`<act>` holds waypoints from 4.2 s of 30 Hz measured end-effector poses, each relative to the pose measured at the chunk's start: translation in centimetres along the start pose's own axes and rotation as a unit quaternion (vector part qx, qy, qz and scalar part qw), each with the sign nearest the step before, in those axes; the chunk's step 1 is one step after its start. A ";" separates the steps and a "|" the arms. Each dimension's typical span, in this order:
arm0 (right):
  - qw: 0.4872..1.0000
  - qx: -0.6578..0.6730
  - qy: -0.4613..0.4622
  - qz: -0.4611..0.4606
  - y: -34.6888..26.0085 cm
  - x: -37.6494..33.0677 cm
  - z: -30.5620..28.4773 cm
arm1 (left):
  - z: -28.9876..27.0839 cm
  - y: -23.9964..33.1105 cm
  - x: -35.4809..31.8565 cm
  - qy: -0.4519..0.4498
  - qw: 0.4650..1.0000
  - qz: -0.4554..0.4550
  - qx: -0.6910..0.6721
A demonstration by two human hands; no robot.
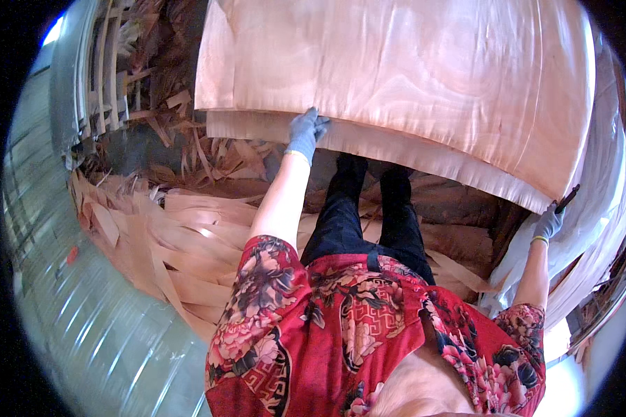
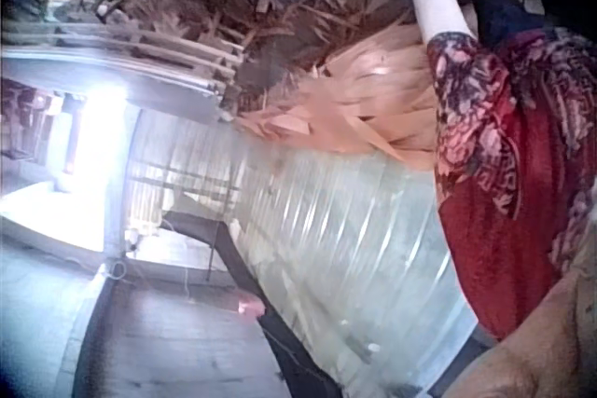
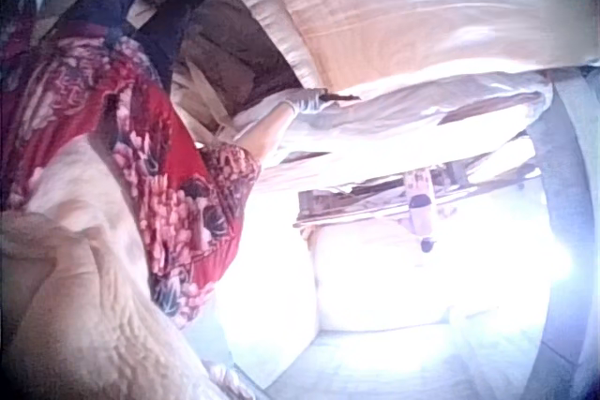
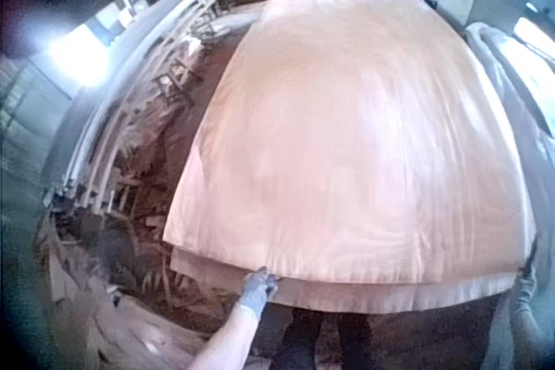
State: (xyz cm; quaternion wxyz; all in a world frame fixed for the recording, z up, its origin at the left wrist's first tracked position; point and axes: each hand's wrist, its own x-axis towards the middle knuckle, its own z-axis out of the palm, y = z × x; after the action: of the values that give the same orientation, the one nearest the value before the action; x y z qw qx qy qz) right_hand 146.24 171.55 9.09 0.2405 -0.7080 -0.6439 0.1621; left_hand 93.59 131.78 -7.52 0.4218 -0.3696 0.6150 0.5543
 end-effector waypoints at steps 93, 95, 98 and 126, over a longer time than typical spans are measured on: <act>0.959 0.272 -0.071 0.040 -20.6 -19.5 4.4 | -24.0 -1.5 -10.6 -0.104 0.698 0.239 0.667; 0.941 0.321 -0.078 0.076 -22.7 -21.6 6.6 | -26.8 -2.2 -10.9 -0.112 0.728 0.291 0.610; 0.948 0.293 -0.090 0.082 -28.7 -25.4 8.6 | -36.6 -3.9 -4.1 -0.140 0.790 0.325 0.501; 0.764 0.390 -0.510 0.069 -57.3 -51.4 27.9 | -52.4 11.8 -7.0 0.037 0.894 0.169 0.413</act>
State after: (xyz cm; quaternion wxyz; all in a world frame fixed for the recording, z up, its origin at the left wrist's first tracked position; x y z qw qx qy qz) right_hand 77.38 127.51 13.23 0.1204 -0.4088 -0.5019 0.7527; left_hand 79.61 81.00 4.87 0.4129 -0.0731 0.8570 0.2996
